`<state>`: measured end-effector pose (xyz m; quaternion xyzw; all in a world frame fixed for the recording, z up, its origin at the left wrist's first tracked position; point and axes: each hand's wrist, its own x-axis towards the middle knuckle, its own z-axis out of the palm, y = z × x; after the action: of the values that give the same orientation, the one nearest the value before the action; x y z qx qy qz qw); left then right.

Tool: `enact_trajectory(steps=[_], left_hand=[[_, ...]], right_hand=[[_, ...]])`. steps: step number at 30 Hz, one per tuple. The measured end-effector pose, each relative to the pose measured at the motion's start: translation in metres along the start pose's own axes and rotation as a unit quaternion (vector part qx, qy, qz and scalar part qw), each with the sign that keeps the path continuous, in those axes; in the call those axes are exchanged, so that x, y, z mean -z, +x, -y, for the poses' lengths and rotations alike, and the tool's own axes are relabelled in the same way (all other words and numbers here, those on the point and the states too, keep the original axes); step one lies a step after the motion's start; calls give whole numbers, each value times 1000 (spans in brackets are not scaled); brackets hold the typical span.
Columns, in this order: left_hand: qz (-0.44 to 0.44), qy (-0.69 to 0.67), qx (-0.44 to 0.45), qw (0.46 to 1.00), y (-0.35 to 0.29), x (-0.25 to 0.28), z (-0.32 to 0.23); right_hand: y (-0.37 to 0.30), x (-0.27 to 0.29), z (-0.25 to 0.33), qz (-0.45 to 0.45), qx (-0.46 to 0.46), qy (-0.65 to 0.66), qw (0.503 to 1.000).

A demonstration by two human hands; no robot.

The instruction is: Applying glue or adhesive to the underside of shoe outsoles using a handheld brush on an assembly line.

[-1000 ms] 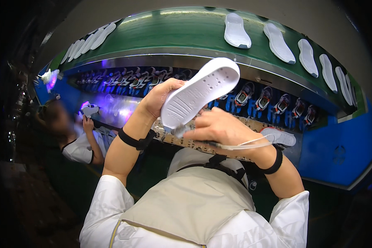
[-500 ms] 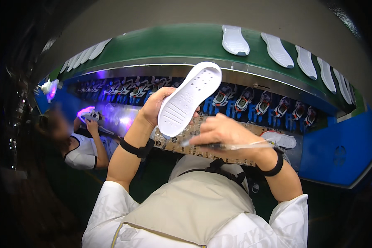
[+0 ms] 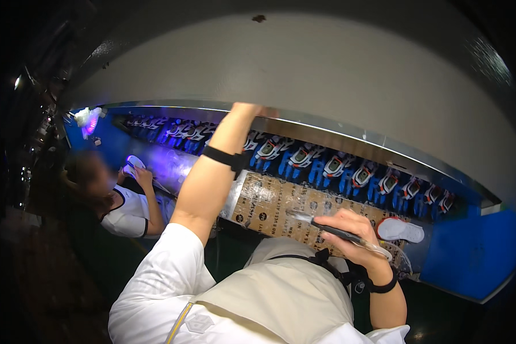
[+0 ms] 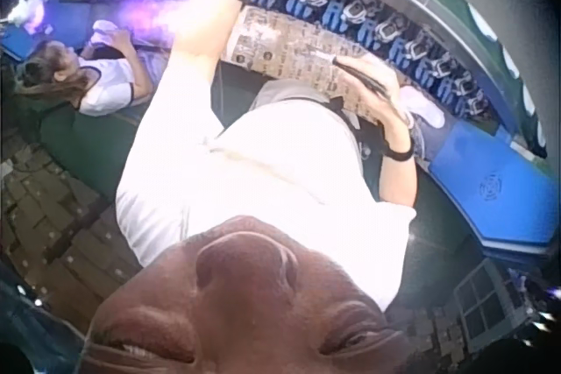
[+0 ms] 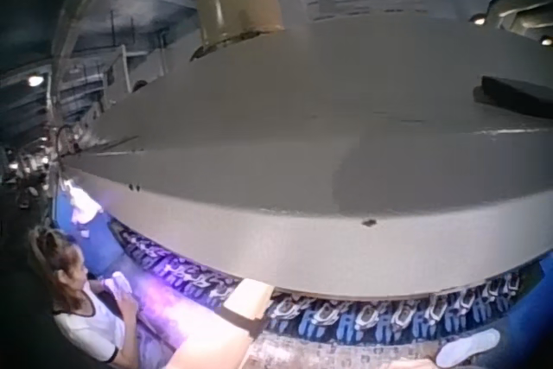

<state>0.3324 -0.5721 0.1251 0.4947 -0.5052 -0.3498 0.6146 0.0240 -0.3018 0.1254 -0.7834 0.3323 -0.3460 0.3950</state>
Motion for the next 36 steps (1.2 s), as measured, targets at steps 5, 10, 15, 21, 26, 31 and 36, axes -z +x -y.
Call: enact_trajectory(steps=[5,10,15,21,26,31,36], left_hand=[[-222,576,-70,784,24,204,26],[-203,663,161,703,35,305,39],[-205,648,192,708,42,326,51],[-276,588,67,757,33,315,31],[-320,413,-187,832,-11,264,-9],[-171,2,-161,972,-113,178,0],[-13,-249,204,947,-254,90,30]], right_hand=[[-13,1,-22,-14,-77,-12,997],[-24,-10,-47,-55,-140,0,989],[-27,-19,-74,-101,-109,-49,988],[-14,-14,-66,-93,-166,-45,981],[0,-11,-65,-180,-218,106,953],[-9,-6,-79,-252,-231,235,910],[-13,-5,-72,-246,-194,304,900]])
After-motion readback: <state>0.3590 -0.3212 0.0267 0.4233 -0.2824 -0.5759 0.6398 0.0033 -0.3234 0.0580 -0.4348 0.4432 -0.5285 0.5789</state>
